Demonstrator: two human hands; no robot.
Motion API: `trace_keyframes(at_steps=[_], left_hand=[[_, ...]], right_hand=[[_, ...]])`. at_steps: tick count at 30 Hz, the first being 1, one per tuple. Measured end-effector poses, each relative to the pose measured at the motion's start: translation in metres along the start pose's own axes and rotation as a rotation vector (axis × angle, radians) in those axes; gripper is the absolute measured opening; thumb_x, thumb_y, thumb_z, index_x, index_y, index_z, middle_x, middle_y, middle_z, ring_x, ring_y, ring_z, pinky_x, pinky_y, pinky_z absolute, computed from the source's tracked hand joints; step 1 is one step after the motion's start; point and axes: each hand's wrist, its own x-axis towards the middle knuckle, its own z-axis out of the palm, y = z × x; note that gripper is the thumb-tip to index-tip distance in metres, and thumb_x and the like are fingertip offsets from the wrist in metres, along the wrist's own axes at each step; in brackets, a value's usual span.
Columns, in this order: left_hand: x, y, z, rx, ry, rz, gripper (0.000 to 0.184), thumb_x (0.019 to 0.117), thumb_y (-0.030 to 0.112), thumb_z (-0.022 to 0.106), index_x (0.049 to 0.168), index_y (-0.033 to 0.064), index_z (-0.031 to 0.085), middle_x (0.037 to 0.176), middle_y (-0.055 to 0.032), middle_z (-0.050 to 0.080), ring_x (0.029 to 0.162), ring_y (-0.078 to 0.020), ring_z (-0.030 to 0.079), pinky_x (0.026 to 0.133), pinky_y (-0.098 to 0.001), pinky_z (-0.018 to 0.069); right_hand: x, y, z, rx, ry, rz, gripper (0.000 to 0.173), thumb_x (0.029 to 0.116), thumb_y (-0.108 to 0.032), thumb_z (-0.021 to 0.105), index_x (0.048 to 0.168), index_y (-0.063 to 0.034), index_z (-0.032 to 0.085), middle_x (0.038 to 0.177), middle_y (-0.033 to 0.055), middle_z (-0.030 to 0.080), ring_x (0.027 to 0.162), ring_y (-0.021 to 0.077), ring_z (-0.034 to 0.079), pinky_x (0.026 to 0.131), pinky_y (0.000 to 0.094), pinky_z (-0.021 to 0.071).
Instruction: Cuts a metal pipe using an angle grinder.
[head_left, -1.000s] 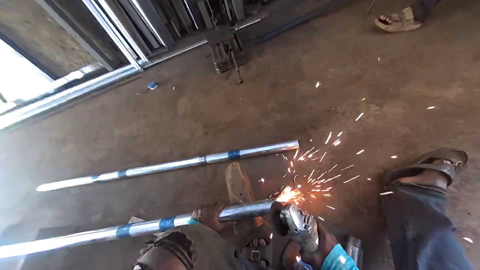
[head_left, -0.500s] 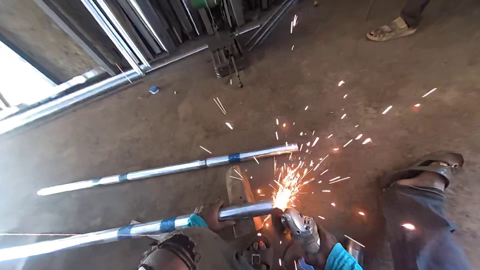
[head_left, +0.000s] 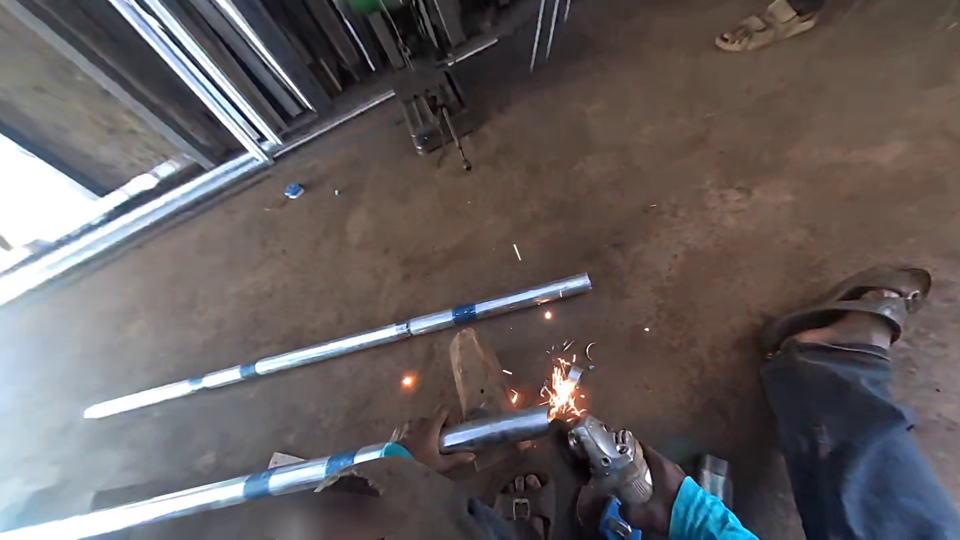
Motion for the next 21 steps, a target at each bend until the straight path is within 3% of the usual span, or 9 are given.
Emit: trace_keyframes(at_steps=[6,10,14,17,21], left_hand=[[-0.010,0.025,-0.013,0.058,-0.054,-0.119,0.094,0.0745,0.063,0.083,0.138,-0.0003,0.055,0.116,-0.0262,0.070,0.111,-0.0450,0.066,0.099,-0.0634,0.0486],[-0.008,0.011,-0.001,0.101,0.062,-0.088,0.095,0.0704,0.072,0.079,0.133,0.0038,0.060,0.108,-0.0236,0.073,0.103,-0.0447,0.070,0.092,-0.0662,0.0514],[-0.007,0.011,-0.001,0.065,0.024,-0.062,0.094,0.0724,0.068,0.080,0.134,0.0002,0.058,0.109,-0.0247,0.072,0.103,-0.0437,0.070,0.092,-0.0645,0.0529],[-0.004,0.002,0.004,0.034,0.057,-0.013,0.093,0.0702,0.067,0.082,0.127,-0.0022,0.059,0.100,-0.0233,0.073,0.093,-0.0404,0.072,0.085,-0.0600,0.0570],[-0.005,0.007,0.002,0.015,0.033,-0.016,0.094,0.0728,0.059,0.085,0.134,-0.0051,0.055,0.104,-0.0255,0.072,0.095,-0.0414,0.072,0.089,-0.0605,0.0558]], right_hand=[[0.000,-0.007,-0.010,0.000,-0.016,-0.035,0.104,0.0610,-0.032,0.094,0.148,-0.0029,0.046,0.130,0.0185,0.066,0.121,0.0291,0.065,0.107,0.0484,0.0507],[0.005,-0.009,-0.019,-0.057,-0.059,-0.015,0.102,0.0623,-0.032,0.094,0.148,-0.0047,0.046,0.131,0.0184,0.066,0.122,0.0304,0.064,0.107,0.0501,0.0504],[0.009,-0.012,-0.018,-0.003,-0.061,-0.068,0.099,0.0605,-0.027,0.095,0.145,-0.0030,0.049,0.129,0.0172,0.066,0.120,0.0280,0.064,0.105,0.0464,0.0513],[0.012,-0.007,-0.023,-0.099,-0.099,-0.073,0.098,0.0641,-0.035,0.093,0.145,-0.0037,0.049,0.129,0.0187,0.066,0.120,0.0308,0.064,0.105,0.0506,0.0513],[0.017,-0.007,-0.023,-0.097,-0.098,-0.079,0.097,0.0627,-0.035,0.093,0.144,-0.0018,0.051,0.130,0.0194,0.065,0.121,0.0318,0.064,0.105,0.0504,0.0508]])
